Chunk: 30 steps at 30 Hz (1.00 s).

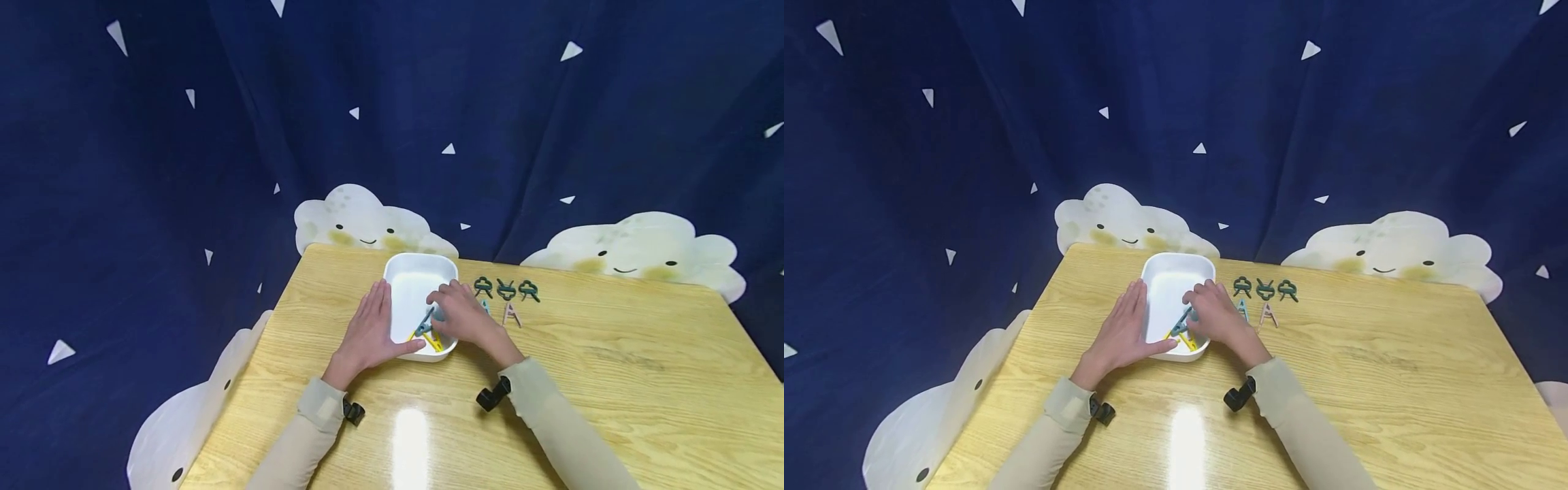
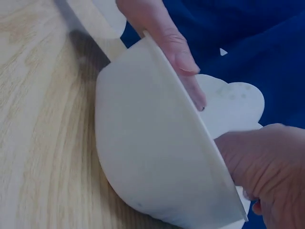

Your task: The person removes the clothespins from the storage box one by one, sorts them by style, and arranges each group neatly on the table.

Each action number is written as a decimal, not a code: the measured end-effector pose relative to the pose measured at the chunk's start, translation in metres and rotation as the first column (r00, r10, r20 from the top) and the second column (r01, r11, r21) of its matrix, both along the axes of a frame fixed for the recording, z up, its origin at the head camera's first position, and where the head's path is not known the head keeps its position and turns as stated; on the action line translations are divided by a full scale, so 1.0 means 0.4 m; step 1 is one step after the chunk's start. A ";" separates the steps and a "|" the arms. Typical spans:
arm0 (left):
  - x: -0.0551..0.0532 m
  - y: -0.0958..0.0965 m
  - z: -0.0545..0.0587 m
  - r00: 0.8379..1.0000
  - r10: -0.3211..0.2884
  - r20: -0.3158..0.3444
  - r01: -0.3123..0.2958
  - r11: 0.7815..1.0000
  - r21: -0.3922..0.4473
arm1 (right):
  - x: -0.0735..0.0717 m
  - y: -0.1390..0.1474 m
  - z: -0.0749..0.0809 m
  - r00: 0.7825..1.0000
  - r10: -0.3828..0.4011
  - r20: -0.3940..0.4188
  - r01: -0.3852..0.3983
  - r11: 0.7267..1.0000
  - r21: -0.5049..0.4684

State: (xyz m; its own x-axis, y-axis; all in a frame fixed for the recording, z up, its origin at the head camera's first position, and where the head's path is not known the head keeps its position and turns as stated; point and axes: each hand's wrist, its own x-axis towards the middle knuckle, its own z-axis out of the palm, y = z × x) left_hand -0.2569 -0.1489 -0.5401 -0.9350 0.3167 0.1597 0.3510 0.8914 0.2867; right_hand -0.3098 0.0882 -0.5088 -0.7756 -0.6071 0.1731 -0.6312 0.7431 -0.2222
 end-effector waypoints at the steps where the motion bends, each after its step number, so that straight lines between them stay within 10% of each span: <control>1: 0.000 0.000 0.000 1.000 0.001 0.006 -0.001 1.000 -0.004 | 0.000 -0.005 -0.001 1.000 0.011 0.016 -0.011 1.000 0.018; 21: -0.003 -0.002 0.006 1.000 0.000 -0.016 0.000 1.000 -0.012 | -0.059 -0.081 -0.042 0.999 -0.020 -0.040 0.026 0.985 0.170; 30: -0.001 0.003 0.003 1.000 -0.002 -0.001 0.002 1.000 -0.008 | -0.054 -0.083 -0.054 0.979 -0.178 -0.098 0.198 0.947 0.255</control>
